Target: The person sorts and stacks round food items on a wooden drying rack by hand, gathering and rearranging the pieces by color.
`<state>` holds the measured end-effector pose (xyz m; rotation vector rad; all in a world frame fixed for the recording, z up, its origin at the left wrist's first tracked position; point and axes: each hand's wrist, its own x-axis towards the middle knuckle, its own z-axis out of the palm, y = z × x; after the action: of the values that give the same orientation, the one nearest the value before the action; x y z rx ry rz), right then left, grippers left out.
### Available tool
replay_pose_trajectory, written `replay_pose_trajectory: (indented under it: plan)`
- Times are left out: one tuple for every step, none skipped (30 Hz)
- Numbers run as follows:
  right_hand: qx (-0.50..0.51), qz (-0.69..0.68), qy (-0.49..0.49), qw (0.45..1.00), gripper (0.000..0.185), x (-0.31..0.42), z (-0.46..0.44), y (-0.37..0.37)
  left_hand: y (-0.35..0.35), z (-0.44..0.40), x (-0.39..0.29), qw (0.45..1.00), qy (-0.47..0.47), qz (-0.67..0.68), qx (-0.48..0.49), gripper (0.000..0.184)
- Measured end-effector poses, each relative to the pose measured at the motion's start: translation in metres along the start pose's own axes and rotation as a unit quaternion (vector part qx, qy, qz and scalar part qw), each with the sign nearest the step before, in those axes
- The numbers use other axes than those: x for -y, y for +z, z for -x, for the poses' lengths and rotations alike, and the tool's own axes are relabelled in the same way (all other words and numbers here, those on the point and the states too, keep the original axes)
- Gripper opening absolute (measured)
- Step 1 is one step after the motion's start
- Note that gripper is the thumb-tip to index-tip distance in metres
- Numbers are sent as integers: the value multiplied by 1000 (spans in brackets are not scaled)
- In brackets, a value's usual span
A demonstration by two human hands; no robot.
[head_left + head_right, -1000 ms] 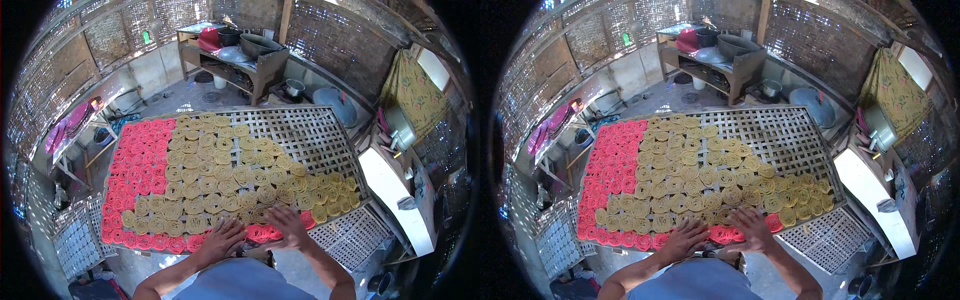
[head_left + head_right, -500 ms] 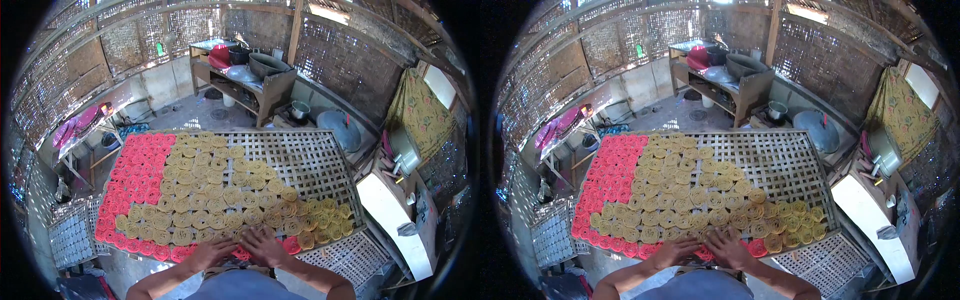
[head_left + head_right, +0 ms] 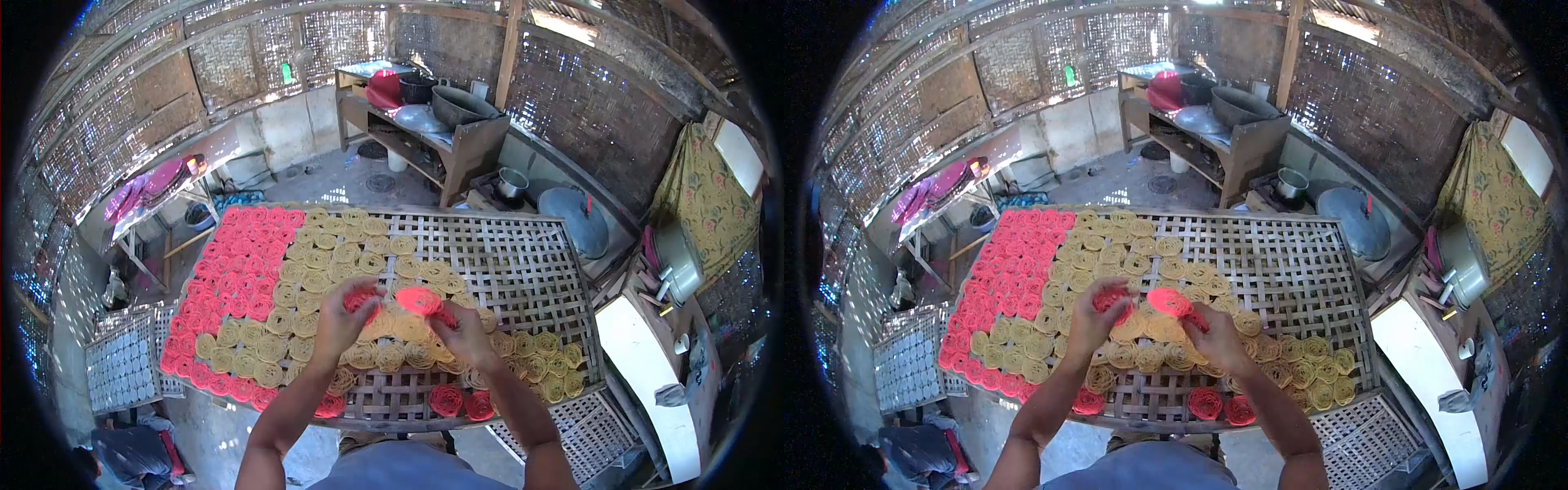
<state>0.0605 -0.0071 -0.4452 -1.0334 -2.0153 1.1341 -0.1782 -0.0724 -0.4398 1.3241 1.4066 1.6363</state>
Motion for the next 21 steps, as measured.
replay_pose_trajectory:
  plan:
    - [-30,-55,-5,998,25,-14,-12,3,-2,-12,2,999,-9,19,-24,32]
    - [-30,-169,-10,985,26,-28,-20,5,-3,-24,5,998,-17,39,-47,32]
    - [-61,-210,-2,976,26,-33,-27,7,-4,-32,11,994,-48,69,-63,32]
    - [-92,-249,8,964,26,-37,-31,8,-5,-36,20,988,-83,101,-78,32]
    - [-121,-287,19,950,26,-44,-33,10,-5,-37,33,979,-120,133,-94,32]
    - [-129,-346,43,928,27,-54,-37,15,-4,-39,61,981,-114,110,-114,31]
    - [-148,-375,47,914,27,-53,-39,18,-2,-39,71,979,-121,118,-113,30]
    - [-166,-404,52,898,26,-51,-42,25,1,-38,73,978,-129,124,-112,30]
    - [-183,-433,56,881,26,-49,-45,32,4,-40,74,976,-137,129,-111,30]
    - [-180,-453,49,872,26,-52,-50,39,7,-38,76,979,-125,128,-96,31]
    - [-174,-471,43,863,25,-53,-54,46,10,-37,74,979,-128,142,-75,31]
    - [-168,-490,37,855,24,-54,-59,53,13,-36,73,978,-129,156,-55,31]
    - [-166,-458,35,873,23,-54,-63,58,15,-38,73,976,-129,170,-35,31]
    - [-164,-427,33,889,22,-49,-66,63,19,-38,75,987,-56,148,-23,32]
    - [-163,-396,31,903,21,-43,-68,68,19,-36,77,989,-72,124,-21,31]
    - [-177,-378,28,908,20,-40,-69,73,19,-34,78,991,-87,101,-18,31]
    - [-215,-319,11,923,19,-43,-71,79,17,-34,77,992,-101,77,-16,31]
    - [-251,-256,-8,934,18,-52,-73,86,18,-35,89,990,-87,108,-30,30]
    - [-284,-192,-26,939,17,-61,-74,93,18,-34,101,989,-88,112,-48,29]
    - [-336,-203,-38,919,15,-69,-74,103,17,-31,110,987,-92,116,-68,29]
    - [-337,-258,-36,905,14,-64,-75,101,16,-29,120,984,-96,120,-90,28]
